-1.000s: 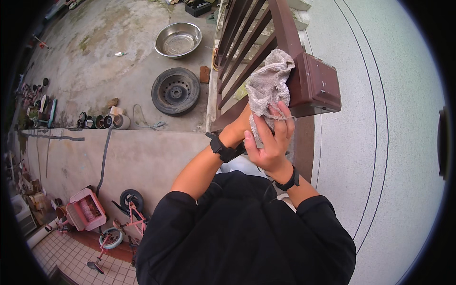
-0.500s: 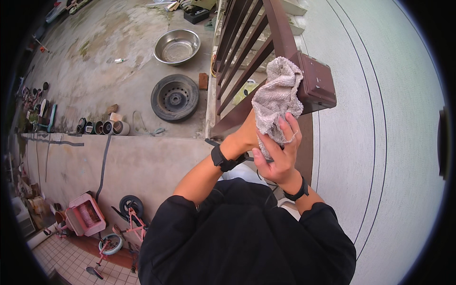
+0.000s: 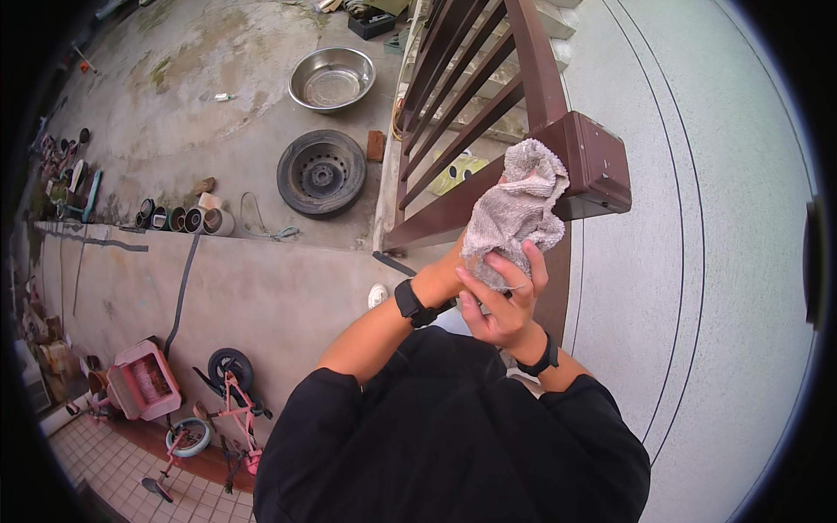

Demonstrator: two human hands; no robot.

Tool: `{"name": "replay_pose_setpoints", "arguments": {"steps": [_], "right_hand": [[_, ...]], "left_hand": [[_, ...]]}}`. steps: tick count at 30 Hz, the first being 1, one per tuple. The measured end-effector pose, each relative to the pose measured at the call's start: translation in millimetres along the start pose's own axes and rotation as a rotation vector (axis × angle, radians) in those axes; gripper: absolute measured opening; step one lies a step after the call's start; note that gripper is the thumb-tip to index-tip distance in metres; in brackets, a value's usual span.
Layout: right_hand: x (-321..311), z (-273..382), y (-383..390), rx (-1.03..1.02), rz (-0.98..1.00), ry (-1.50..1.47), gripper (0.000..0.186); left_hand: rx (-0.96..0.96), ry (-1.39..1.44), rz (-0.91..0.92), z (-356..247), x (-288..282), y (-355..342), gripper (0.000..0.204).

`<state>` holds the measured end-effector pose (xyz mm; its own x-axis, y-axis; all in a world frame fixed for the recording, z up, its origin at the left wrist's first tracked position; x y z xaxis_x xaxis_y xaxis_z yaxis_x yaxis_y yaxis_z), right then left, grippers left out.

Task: The person wipes down an air conditioning unit, a brown metal railing, a scooter seat, and a tiled wall using a cloth.

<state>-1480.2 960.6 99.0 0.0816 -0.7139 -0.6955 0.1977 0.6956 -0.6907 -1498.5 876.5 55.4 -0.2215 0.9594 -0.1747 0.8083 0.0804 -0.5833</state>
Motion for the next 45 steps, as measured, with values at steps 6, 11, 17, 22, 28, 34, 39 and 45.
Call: {"name": "replay_pose_setpoints", "arguments": {"steps": [6, 11, 17, 22, 28, 34, 39, 45], "right_hand": [[16.3, -25.1, -66.4, 0.128, 0.062, -0.08, 0.031], [43.9, -29.0, -30.1, 0.23, 0.268, -0.195, 0.034], [34.5, -19.6, 18.4, 0.104, 0.444, -0.272, 0.049], [11.5, -14.8, 9.4, -0.005, 0.236, -0.301, 0.049], [3.9, -30.5, 52.9, 0.179, 0.176, -0.697, 0.03], [12.8, -43.7, 39.0, 0.077, -0.108, -0.717, 0.04], [19.6, -62.7, 26.1, 0.261, -0.184, -0.899, 0.052], [-1.1, -58.6, -30.7, 0.125, -0.369, -1.196, 0.06]], "left_hand": [[-0.026, 0.024, -0.015, 18.7, -27.0, -23.7, 0.057], [-0.083, -0.13, -0.048, 48.6, -1.7, 37.4, 0.055], [-0.097, -0.369, -0.153, 45.4, 0.2, 55.1, 0.053], [-0.081, -0.362, -0.25, 2.9, -23.5, 27.3, 0.04], [0.089, -0.296, -0.25, -45.0, -19.2, 8.4, 0.039], [-0.041, -0.514, -0.003, -25.3, -18.0, 22.4, 0.051], [0.046, -0.569, 0.011, -52.6, -18.6, 42.4, 0.066], [0.144, -0.727, -0.064, -93.9, 11.7, -4.3, 0.07]]}}
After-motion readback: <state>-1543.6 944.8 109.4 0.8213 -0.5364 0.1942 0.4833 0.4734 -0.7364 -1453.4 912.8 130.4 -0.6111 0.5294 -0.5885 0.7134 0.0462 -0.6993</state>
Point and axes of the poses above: each hand's wrist, its own y-axis away from the middle knuckle, its own x-axis out of the palm, z = x × y, the point moved 6 cm from there along -y, towards the middle knuckle, and after that the axes turned 9 degrees about -y, right-handed, at the moved point
